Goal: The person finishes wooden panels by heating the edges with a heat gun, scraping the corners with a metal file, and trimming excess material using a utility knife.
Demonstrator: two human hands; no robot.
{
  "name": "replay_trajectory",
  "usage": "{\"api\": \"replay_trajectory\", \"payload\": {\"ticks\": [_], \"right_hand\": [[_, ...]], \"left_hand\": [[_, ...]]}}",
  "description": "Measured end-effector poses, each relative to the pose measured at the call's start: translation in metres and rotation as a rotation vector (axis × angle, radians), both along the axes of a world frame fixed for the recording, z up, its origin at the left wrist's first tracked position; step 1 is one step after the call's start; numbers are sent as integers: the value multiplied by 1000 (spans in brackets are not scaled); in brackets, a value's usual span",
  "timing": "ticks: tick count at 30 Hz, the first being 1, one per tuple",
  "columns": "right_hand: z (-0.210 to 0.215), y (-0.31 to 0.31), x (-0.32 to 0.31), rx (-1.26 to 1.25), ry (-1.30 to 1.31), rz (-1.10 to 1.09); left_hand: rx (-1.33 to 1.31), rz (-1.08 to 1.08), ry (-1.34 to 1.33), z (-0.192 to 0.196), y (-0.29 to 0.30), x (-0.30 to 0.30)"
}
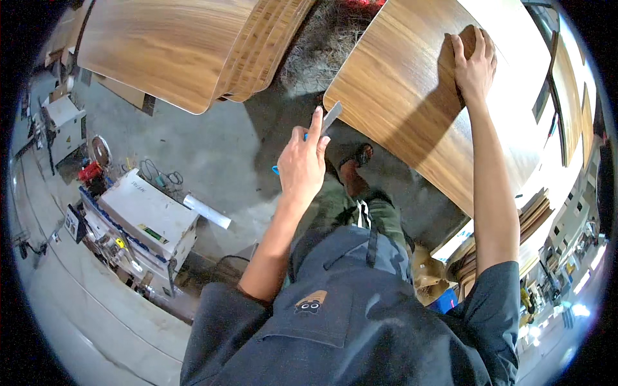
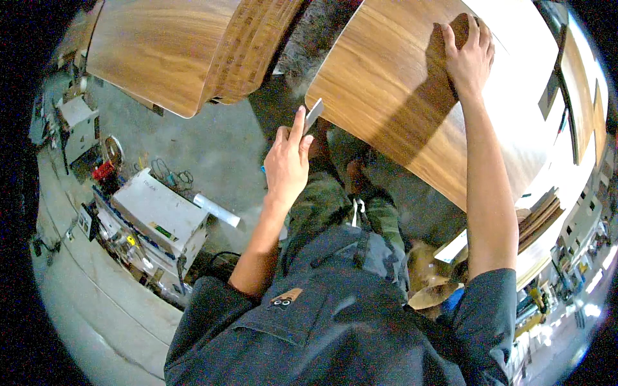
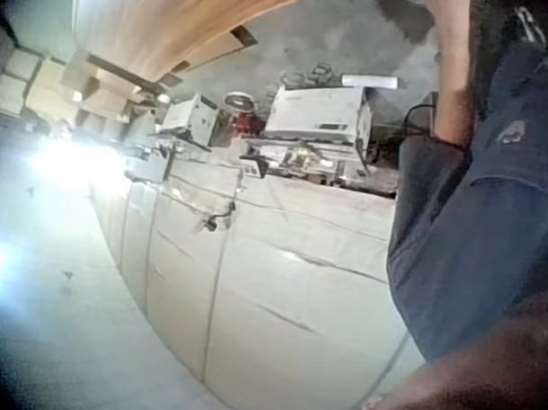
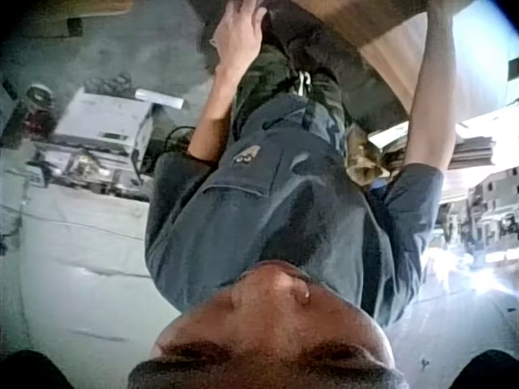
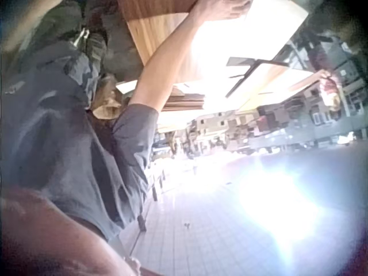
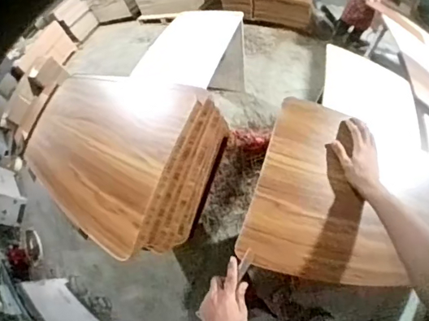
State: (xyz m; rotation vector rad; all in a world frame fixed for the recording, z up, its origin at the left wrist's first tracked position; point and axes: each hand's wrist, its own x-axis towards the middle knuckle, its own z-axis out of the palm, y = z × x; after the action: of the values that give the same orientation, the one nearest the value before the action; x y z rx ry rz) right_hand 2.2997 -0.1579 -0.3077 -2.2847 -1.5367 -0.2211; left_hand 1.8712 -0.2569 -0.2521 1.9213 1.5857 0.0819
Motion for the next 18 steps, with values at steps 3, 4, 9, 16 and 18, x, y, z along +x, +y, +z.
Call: {"api": "replay_trajectory", "payload": {"ticks": [3,4,9,16,18], "right_hand": [[-3,0,1,14,-24,32],[-5,-1,4,17,-41,60],[-7,-3,5,-32,-68,27],[-5,-5,5,1,-101,46],[13,-3,-12,-24,-63,26]], "left_hand": [[-13,-14,7,-1,8,-1],[-18,-18,7,-1,11,-2],[-18,-49,46,-2,24,-5],[-18,-148,-11,-5,51,-11],[-80,-154,-8,-5,56,-17]]}}
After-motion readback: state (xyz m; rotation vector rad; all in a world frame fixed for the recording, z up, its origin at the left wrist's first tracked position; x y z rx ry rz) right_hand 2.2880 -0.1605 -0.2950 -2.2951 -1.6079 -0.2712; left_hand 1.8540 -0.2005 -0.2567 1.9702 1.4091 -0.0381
